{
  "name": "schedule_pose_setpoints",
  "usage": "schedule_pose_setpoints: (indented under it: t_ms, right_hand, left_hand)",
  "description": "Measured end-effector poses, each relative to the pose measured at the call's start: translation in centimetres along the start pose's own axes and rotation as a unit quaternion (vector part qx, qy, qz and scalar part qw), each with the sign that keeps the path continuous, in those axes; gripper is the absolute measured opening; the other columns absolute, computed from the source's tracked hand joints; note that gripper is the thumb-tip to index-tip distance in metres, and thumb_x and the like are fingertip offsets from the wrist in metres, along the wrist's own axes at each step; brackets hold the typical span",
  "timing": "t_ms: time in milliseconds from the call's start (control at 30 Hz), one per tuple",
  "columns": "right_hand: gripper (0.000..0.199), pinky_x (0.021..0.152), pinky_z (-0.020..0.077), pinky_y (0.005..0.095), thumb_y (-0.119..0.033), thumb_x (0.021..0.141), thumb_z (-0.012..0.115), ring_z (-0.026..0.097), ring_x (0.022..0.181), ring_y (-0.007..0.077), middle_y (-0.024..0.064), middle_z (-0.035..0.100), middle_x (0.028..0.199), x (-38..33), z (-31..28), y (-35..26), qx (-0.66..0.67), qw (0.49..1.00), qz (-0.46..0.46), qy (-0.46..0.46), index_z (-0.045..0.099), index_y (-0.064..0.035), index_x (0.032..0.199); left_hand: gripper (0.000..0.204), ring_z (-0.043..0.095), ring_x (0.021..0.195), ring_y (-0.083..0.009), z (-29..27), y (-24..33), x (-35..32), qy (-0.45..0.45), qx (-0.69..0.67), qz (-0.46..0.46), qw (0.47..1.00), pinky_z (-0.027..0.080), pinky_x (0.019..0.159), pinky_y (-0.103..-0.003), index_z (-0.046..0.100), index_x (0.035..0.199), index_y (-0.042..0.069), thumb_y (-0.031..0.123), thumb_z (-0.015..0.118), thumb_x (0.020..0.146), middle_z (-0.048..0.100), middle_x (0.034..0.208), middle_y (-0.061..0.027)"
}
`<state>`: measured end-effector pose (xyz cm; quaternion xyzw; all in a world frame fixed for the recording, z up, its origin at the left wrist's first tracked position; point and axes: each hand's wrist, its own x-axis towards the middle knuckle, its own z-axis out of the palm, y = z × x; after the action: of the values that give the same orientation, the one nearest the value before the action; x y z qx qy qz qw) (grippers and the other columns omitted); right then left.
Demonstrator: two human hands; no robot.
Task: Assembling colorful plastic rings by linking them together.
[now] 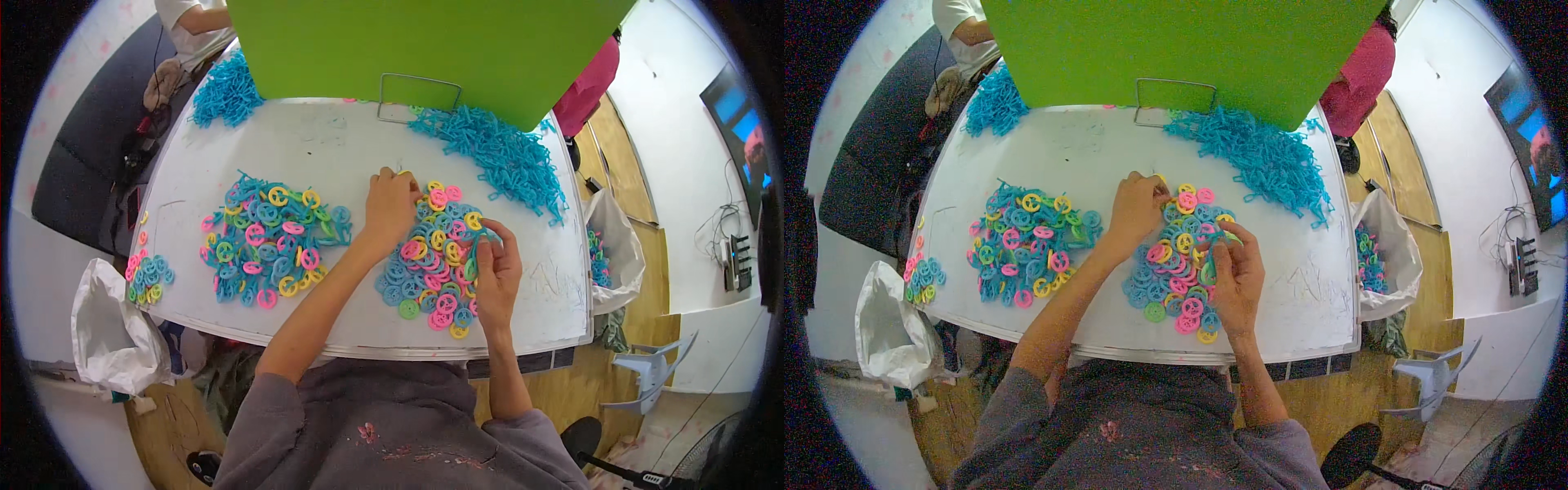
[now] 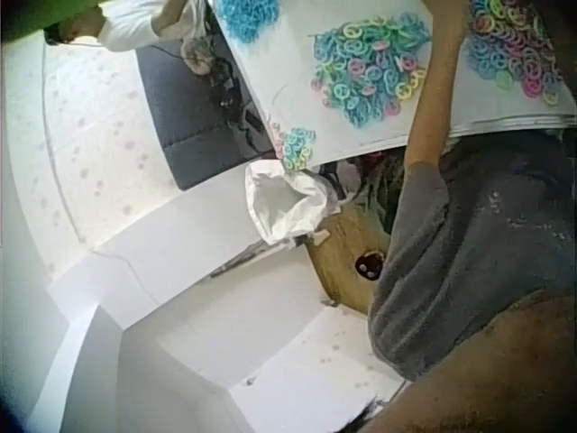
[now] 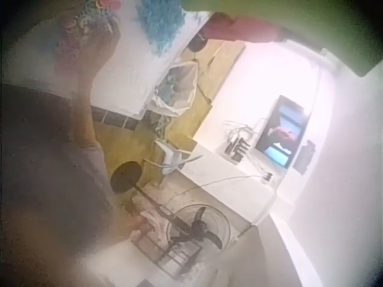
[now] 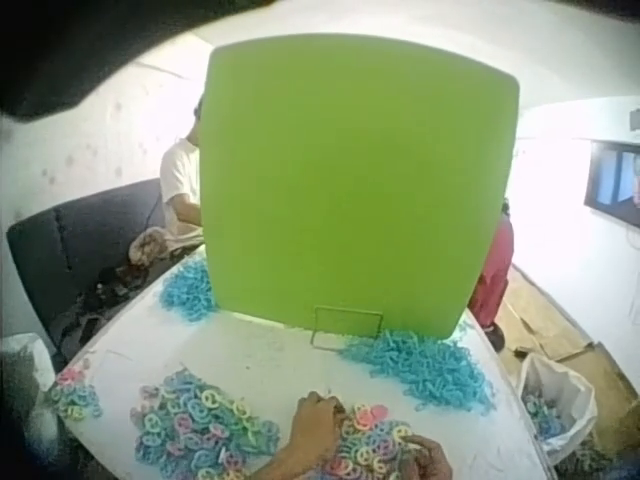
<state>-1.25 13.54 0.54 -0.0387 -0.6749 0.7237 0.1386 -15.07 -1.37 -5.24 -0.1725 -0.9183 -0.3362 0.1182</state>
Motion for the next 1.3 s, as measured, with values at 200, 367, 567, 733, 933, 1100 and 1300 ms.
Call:
schedule_pose_setpoints:
  t_ms: [200,367,567,733,933,1100,1300]
  right_hand:
    - [0.024,0.068,0.0453,0.0176,-0.005,0.094,0.056,0.057,0.077,0.0039,0.003,0.066,0.087,0.6,0.5,0.4,0.04,0.997,0.025,0.054,0.057,0.0025,0.116]
    - [0.019,0.07,0.0463,0.0201,-0.007,0.091,0.062,0.059,0.078,0.0062,0.0049,0.067,0.09,1.0,-1.0,1.4,0.047,0.997,0.047,0.032,0.061,0.0038,0.107]
    - [0.019,0.068,0.0464,0.02,-0.009,0.09,0.064,0.058,0.077,0.006,0.0039,0.066,0.089,1.1,-0.8,1.5,0.021,0.998,0.036,0.039,0.063,0.0036,0.103]
    - [0.019,0.065,0.0458,0.018,-0.011,0.09,0.065,0.057,0.075,0.004,0.0023,0.065,0.086,2.0,-1.0,2.9,-0.036,0.997,0.038,0.05,0.062,0.0035,0.102]
    - [0.017,0.064,0.0456,0.0175,-0.01,0.089,0.065,0.058,0.075,0.004,0.0014,0.064,0.086,2.0,-0.7,3.1,-0.022,0.998,0.034,0.046,0.061,0.0034,0.099]
    - [0.02,0.068,0.0476,0.0192,-0.006,0.089,0.065,0.059,0.078,0.0056,0.0034,0.065,0.089,1.9,-0.3,2.6,-0.011,0.998,0.022,0.052,0.062,0.0039,0.105]
    - [0.021,0.072,0.0484,0.0205,-0.005,0.089,0.064,0.06,0.084,0.0072,0.006,0.066,0.094,1.8,-0.6,2.9,-0.006,0.999,0.02,0.027,0.062,0.0038,0.107]
  left_hand:
    - [0.012,0.057,0.077,-0.0321,0.5,-0.2,-0.2,0.053,-0.057,0.016,0.997,0.045,0.07,-0.043,0.07,0.079,0.006,0.018,0.07,0.076,0.064,0.074,-0.0139]
    - [0.016,0.057,0.076,-0.0308,0.6,-0.9,-0.1,0.019,-0.035,0.056,0.998,0.045,0.07,-0.044,0.073,0.08,0.008,0.024,0.071,0.077,0.067,0.072,-0.0114]
    - [0.019,0.058,0.077,-0.0309,-0.2,-0.3,-0.3,-0.032,-0.019,0.036,0.999,0.045,0.07,-0.043,0.074,0.083,0.01,0.029,0.071,0.078,0.067,0.073,-0.0105]
    - [0.013,0.062,0.078,-0.0273,-0.7,0.2,-0.3,-0.072,-0.121,-0.007,0.99,0.048,0.069,-0.04,0.072,0.085,0.006,0.018,0.069,0.08,0.067,0.075,-0.0121]
    - [0.018,0.064,0.082,-0.0265,-2.5,2.2,-0.8,-0.159,-0.216,-0.052,0.962,0.05,0.072,-0.035,0.068,0.095,0.006,0.008,0.068,0.077,0.067,0.086,-0.0136]
    - [0.018,0.065,0.08,-0.0271,-2.6,2.5,-1.3,-0.12,-0.165,-0.031,0.978,0.051,0.072,-0.035,0.067,0.095,0.005,0.006,0.067,0.077,0.067,0.086,-0.0136]
    - [0.017,0.066,0.078,-0.026,-3.5,2.0,-1.8,-0.06,-0.195,-0.07,0.976,0.052,0.068,-0.035,0.067,0.097,0.003,0.005,0.064,0.081,0.068,0.094,-0.0154]
